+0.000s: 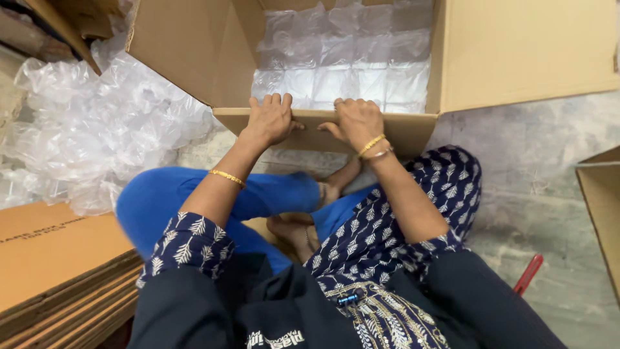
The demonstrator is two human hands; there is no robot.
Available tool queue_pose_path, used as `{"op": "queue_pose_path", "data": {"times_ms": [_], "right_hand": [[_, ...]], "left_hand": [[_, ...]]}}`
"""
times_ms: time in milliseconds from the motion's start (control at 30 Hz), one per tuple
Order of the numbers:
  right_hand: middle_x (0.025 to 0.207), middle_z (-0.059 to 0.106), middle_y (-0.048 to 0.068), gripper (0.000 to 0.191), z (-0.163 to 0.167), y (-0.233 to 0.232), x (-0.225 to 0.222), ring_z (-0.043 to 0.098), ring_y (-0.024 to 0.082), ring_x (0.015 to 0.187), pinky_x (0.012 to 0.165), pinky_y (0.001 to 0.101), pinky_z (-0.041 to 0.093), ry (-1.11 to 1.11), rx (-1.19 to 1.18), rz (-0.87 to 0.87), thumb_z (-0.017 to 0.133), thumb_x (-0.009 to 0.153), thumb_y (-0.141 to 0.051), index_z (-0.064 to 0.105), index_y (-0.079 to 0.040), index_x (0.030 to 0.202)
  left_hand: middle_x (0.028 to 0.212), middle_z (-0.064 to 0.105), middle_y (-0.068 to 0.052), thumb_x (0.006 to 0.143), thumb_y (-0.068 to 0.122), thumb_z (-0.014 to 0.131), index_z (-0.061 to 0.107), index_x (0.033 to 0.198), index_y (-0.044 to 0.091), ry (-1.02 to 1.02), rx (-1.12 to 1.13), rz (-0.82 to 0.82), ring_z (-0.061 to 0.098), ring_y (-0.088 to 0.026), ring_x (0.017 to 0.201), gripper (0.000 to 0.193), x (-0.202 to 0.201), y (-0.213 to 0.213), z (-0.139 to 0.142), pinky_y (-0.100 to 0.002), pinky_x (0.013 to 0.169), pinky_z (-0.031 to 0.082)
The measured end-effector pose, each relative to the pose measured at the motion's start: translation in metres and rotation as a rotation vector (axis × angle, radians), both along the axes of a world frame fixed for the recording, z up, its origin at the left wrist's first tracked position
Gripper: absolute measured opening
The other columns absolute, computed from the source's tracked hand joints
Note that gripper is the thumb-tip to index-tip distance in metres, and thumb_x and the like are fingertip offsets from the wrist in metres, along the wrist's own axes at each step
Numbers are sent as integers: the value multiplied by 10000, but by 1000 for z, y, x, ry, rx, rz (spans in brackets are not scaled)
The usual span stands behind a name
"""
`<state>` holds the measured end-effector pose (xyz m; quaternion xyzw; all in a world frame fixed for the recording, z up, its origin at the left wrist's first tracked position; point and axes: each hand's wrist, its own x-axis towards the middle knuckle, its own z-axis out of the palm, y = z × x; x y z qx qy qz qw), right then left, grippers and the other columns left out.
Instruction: The person sits on the floor and packs plastic-wrapped plastic containers into a cardboard box, arranging them in layers and pressing them into place. They briefly pick up and handle a red utility knife and reposition the box while continuing to fill it.
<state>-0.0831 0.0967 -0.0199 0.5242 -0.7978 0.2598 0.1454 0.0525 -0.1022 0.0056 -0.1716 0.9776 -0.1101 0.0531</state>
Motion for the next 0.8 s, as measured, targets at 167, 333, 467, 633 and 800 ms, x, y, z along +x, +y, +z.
{"op": "queue_pose_path", "data": {"times_ms": [167, 333, 467, 633, 800], "right_hand": [[692, 683, 83, 656, 2, 9, -7, 685, 281, 633, 614, 400, 539, 55, 47, -38, 739, 778, -726, 711, -78, 874], [713, 684, 58, 651, 5, 17, -9, 674, 252, 625, 588, 381, 522, 148, 12, -30, 727, 803, -736, 708, -90, 876], [709, 679, 62, 686, 18, 38, -17, 669, 252, 636, 603, 383, 521, 151, 128, -81, 705, 829, -778, 684, -92, 804], [1003, 675, 93, 475, 11, 106, -30, 615, 291, 984, 949, 435, 460, 49, 112, -90, 779, 936, -527, 689, -90, 1100], [1412, 541, 156, 500, -57, 236, -22, 442, 357, 1409, 1245, 596, 180, 72, -154, -305, 811, 885, -238, 612, -65, 1310]], "left_hand": [[1063, 670, -118, 815, 686, 687, 569, 1162, 65, 36, -53, -35, 625, -300, 1034, 720, -2, -5, -9, -616, 843, 411], [1025, 698, -124, 845, 671, 680, 580, 1145, 46, 27, -50, -62, 649, -308, 1017, 700, -7, -6, -15, -570, 808, 447], [1031, 710, -141, 833, 627, 693, 579, 1135, 50, -118, -10, -70, 664, -313, 1015, 661, -15, -7, -5, -542, 795, 483], [963, 729, -157, 859, 611, 701, 612, 1065, 41, -136, 112, -216, 704, -336, 958, 612, -12, -12, 7, -490, 758, 549], [915, 738, -149, 777, 486, 781, 641, 1080, 56, -203, 256, -399, 707, -364, 913, 544, -30, -10, 2, -494, 765, 554]]}}
